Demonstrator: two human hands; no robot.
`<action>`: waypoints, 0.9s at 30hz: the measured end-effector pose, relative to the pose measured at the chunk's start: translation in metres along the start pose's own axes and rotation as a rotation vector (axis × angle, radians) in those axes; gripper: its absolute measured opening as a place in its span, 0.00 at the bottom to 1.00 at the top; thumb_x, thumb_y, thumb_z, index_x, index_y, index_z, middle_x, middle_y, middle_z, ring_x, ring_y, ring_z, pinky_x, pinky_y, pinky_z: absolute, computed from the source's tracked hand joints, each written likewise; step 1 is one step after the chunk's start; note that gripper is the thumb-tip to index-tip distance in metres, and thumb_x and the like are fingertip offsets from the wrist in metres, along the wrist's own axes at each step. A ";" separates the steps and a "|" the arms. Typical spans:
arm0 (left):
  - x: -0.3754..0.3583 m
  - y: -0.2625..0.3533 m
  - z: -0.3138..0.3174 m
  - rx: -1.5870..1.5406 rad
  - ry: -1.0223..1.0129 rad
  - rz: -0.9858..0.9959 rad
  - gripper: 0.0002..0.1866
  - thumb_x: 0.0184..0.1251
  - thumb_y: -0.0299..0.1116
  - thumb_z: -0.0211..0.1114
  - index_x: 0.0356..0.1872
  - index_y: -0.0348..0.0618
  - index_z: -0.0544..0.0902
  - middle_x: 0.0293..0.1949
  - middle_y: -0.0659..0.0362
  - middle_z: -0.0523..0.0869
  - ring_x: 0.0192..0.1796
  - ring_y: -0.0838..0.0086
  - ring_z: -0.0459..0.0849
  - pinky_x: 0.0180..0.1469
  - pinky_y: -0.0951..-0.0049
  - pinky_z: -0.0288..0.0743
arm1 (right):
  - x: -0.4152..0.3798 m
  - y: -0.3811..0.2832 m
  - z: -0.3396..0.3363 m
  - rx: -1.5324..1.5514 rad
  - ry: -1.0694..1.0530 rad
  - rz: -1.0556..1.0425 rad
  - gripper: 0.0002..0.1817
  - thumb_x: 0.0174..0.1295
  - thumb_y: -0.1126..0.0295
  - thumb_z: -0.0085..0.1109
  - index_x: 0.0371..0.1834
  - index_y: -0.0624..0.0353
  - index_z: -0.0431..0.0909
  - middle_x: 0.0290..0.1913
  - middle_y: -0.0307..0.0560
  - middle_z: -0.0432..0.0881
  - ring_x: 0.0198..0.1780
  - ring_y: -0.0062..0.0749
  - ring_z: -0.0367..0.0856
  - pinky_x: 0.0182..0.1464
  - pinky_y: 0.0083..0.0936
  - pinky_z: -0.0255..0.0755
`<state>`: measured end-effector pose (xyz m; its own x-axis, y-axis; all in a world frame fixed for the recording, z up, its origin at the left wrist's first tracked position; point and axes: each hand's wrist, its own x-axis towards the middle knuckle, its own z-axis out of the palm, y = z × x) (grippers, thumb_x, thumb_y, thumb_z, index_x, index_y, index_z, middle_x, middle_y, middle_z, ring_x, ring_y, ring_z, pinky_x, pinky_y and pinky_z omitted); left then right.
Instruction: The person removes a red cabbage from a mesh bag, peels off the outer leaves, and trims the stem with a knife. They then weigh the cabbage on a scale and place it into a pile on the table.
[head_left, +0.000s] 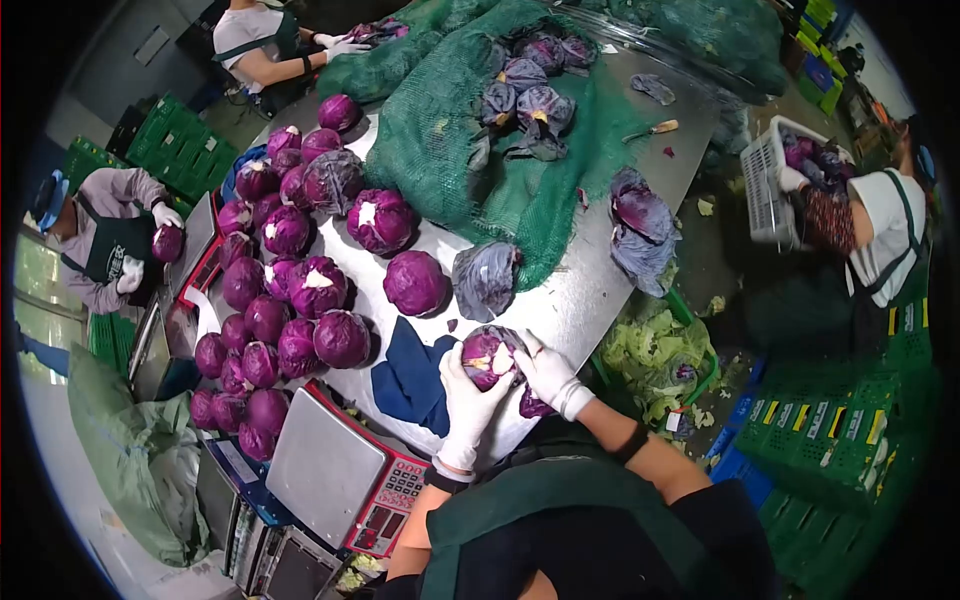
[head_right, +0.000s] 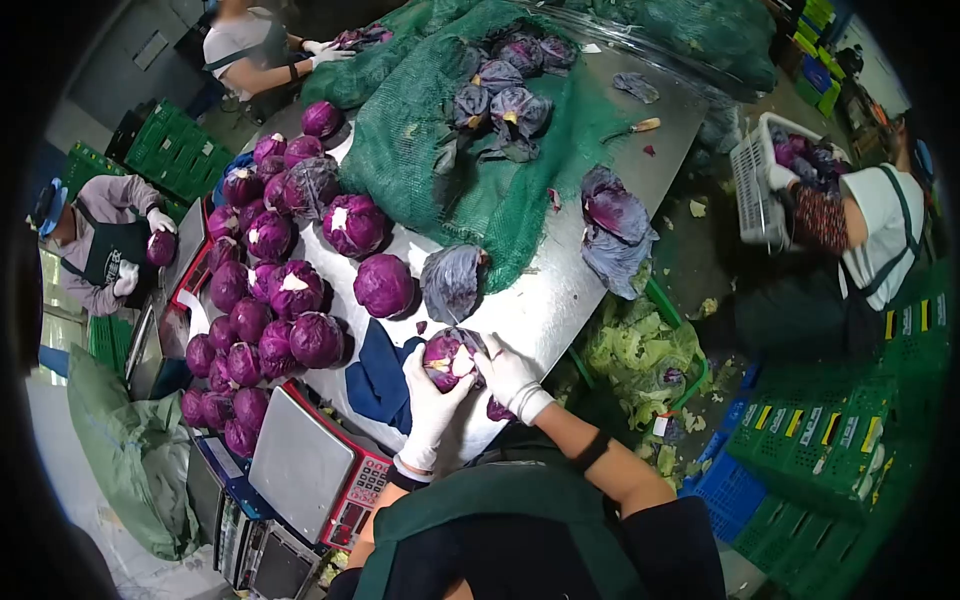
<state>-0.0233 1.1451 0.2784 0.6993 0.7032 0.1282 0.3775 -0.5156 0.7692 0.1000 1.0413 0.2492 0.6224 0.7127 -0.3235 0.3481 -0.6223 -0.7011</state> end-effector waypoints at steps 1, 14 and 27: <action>0.001 0.001 0.002 -0.007 -0.004 -0.022 0.47 0.44 0.41 0.76 0.63 0.33 0.59 0.56 0.43 0.64 0.60 0.54 0.66 0.64 0.61 0.60 | 0.005 0.007 0.005 0.028 0.075 -0.025 0.25 0.65 0.54 0.45 0.60 0.57 0.67 0.53 0.62 0.76 0.44 0.56 0.80 0.46 0.41 0.74; 0.023 -0.046 -0.029 -1.530 -0.100 -0.494 0.37 0.57 0.36 0.68 0.65 0.45 0.59 0.62 0.53 0.67 0.63 0.65 0.70 0.62 0.66 0.69 | 0.020 0.130 -0.069 -0.360 0.461 -0.694 0.17 0.63 0.57 0.52 0.50 0.52 0.74 0.29 0.53 0.81 0.25 0.48 0.79 0.32 0.38 0.76; 0.047 0.010 0.002 -0.821 -0.624 -0.389 0.31 0.57 0.28 0.68 0.62 0.36 0.66 0.54 0.53 0.74 0.53 0.73 0.76 0.53 0.75 0.74 | -0.014 0.004 -0.068 -0.358 -0.109 -0.247 0.32 0.64 0.52 0.47 0.69 0.53 0.58 0.62 0.59 0.68 0.55 0.48 0.76 0.48 0.37 0.76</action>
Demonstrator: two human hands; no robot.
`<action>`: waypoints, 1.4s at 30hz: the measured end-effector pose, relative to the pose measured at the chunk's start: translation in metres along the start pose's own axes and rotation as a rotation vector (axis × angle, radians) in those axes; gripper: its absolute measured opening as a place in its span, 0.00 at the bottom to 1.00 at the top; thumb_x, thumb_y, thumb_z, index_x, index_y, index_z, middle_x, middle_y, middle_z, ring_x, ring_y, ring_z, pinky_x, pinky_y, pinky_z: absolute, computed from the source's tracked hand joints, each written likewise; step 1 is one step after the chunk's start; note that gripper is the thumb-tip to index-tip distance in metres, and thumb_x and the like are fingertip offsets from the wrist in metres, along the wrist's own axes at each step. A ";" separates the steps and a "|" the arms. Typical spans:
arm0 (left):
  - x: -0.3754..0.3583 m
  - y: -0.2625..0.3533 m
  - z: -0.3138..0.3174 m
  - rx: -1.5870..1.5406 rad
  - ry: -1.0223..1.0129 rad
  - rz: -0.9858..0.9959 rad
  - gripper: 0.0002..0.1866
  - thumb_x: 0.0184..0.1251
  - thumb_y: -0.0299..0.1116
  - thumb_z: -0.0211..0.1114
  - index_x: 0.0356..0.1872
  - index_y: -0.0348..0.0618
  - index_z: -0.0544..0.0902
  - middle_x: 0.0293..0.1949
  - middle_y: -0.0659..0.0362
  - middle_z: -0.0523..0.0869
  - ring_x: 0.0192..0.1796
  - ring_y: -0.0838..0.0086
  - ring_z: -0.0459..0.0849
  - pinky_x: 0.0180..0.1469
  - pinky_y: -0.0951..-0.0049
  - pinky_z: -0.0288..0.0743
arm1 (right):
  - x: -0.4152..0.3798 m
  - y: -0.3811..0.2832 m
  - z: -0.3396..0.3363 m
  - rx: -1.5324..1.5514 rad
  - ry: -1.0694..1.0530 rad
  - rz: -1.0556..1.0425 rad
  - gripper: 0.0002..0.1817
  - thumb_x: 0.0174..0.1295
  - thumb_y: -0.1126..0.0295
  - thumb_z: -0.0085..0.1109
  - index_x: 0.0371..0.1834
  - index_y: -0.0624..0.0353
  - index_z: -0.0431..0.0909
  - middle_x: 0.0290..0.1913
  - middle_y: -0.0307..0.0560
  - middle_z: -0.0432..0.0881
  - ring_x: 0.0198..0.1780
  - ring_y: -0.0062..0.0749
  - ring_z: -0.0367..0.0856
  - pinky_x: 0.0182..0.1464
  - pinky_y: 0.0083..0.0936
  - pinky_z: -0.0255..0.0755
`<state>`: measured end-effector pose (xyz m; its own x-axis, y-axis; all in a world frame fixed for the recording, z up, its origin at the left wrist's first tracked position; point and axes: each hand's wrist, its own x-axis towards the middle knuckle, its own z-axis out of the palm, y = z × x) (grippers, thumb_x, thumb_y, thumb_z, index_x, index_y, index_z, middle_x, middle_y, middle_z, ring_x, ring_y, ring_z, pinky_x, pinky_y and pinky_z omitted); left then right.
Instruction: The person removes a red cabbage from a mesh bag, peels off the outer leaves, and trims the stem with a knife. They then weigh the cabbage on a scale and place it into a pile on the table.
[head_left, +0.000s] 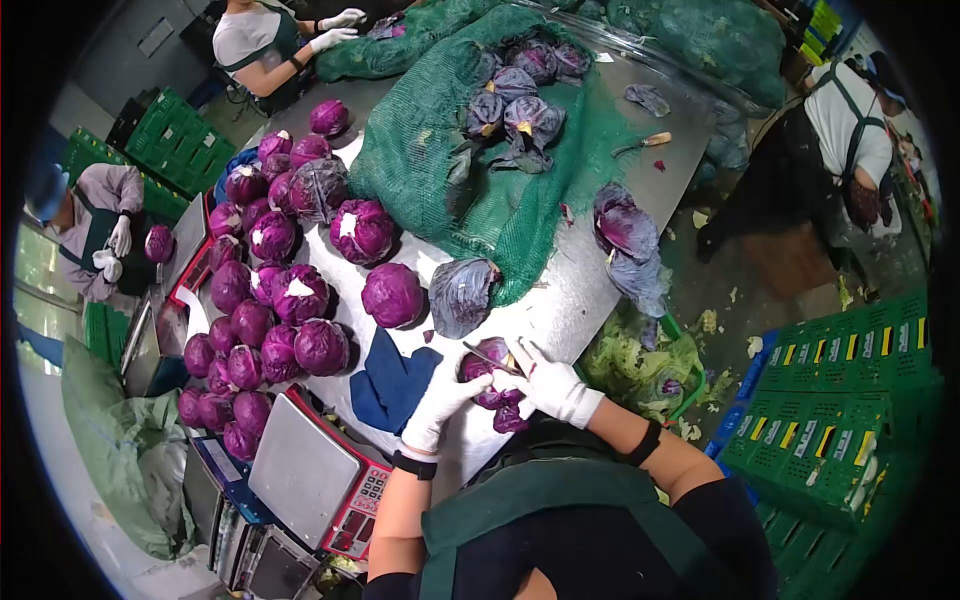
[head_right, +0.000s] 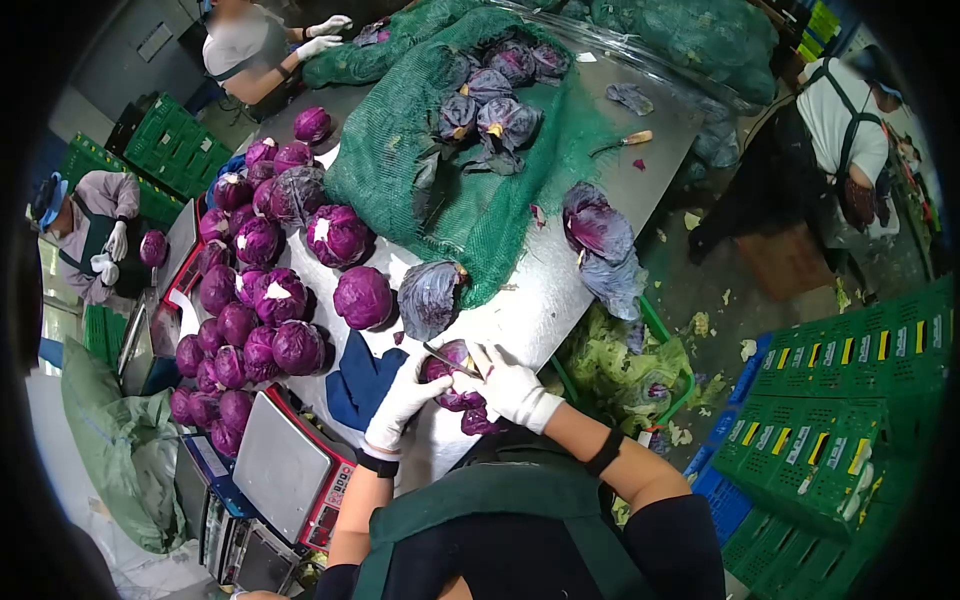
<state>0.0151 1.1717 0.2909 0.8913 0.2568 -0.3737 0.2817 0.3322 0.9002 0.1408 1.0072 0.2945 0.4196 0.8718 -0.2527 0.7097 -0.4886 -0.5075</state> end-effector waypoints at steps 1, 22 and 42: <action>0.006 -0.017 -0.005 0.165 0.011 0.077 0.35 0.54 0.33 0.69 0.63 0.36 0.65 0.55 0.52 0.74 0.54 0.70 0.75 0.57 0.71 0.70 | 0.007 0.002 0.009 -0.053 0.041 -0.001 0.31 0.65 0.52 0.47 0.69 0.52 0.58 0.60 0.58 0.69 0.52 0.47 0.78 0.45 0.37 0.77; -0.025 -0.039 -0.017 0.118 0.111 0.100 0.30 0.64 0.29 0.59 0.67 0.37 0.62 0.63 0.53 0.70 0.66 0.68 0.66 0.68 0.70 0.57 | 0.021 0.018 -0.002 0.223 0.160 -0.180 0.21 0.56 0.52 0.56 0.49 0.49 0.78 0.43 0.51 0.81 0.36 0.41 0.83 0.42 0.35 0.76; -0.018 -0.059 0.034 0.080 0.723 0.205 0.42 0.53 0.40 0.73 0.63 0.35 0.58 0.57 0.47 0.68 0.57 0.65 0.69 0.60 0.67 0.64 | -0.007 0.003 0.061 0.786 0.239 0.177 0.20 0.45 0.72 0.64 0.41 0.58 0.66 0.33 0.47 0.75 0.33 0.35 0.77 0.37 0.31 0.73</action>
<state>-0.0057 1.1169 0.2518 0.4814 0.8469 -0.2259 0.1851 0.1537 0.9706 0.1050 1.0014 0.2448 0.6589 0.7108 -0.2461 0.0584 -0.3746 -0.9254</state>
